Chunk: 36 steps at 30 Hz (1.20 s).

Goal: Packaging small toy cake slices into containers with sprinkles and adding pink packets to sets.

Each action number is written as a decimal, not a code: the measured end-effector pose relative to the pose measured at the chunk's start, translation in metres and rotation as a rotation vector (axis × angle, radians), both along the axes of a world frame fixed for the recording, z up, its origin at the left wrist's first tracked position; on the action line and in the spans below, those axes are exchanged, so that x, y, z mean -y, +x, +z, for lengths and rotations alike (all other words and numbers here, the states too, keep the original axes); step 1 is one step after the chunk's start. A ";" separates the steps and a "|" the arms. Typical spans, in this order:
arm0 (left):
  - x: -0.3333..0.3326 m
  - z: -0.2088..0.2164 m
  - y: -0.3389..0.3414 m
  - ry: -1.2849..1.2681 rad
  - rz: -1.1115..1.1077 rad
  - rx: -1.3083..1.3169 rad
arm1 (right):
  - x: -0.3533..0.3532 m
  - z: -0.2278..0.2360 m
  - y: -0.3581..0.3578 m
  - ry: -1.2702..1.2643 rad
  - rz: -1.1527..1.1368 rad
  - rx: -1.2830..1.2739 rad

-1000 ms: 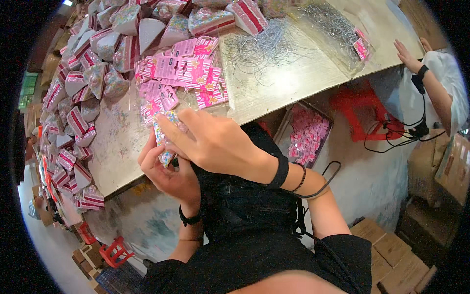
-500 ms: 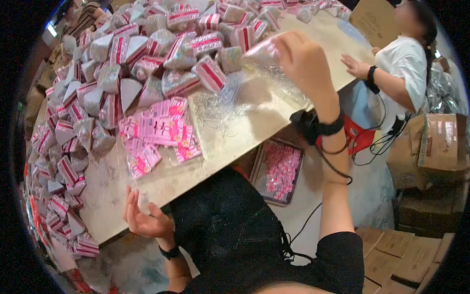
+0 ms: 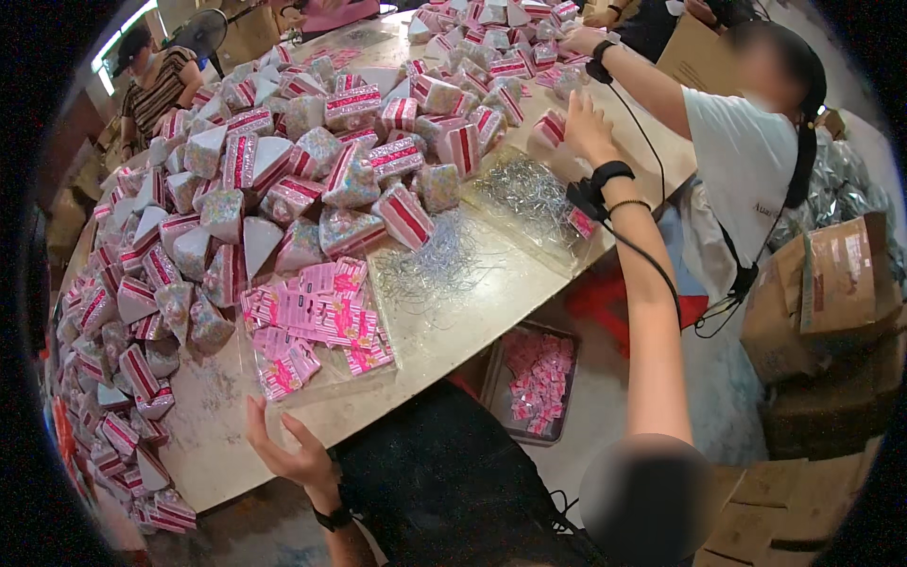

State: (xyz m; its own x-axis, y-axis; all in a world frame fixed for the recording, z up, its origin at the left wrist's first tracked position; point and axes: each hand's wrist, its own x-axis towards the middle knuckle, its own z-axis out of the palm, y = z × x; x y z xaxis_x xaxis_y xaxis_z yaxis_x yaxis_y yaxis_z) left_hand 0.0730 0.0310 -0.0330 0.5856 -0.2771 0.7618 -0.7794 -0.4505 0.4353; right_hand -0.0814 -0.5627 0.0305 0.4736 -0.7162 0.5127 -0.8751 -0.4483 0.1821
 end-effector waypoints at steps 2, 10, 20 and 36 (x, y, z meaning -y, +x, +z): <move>0.001 0.003 -0.001 0.029 -0.006 0.038 | -0.025 -0.003 0.007 -0.125 0.065 -0.010; -0.005 -0.001 0.000 0.051 -0.019 0.101 | -0.216 0.037 0.013 0.248 0.717 0.258; 0.000 0.001 -0.001 0.146 -0.101 0.075 | -0.163 -0.007 -0.038 0.550 0.580 0.227; 0.003 -0.003 0.000 0.101 -0.102 0.056 | -0.169 -0.003 -0.019 0.536 0.561 0.384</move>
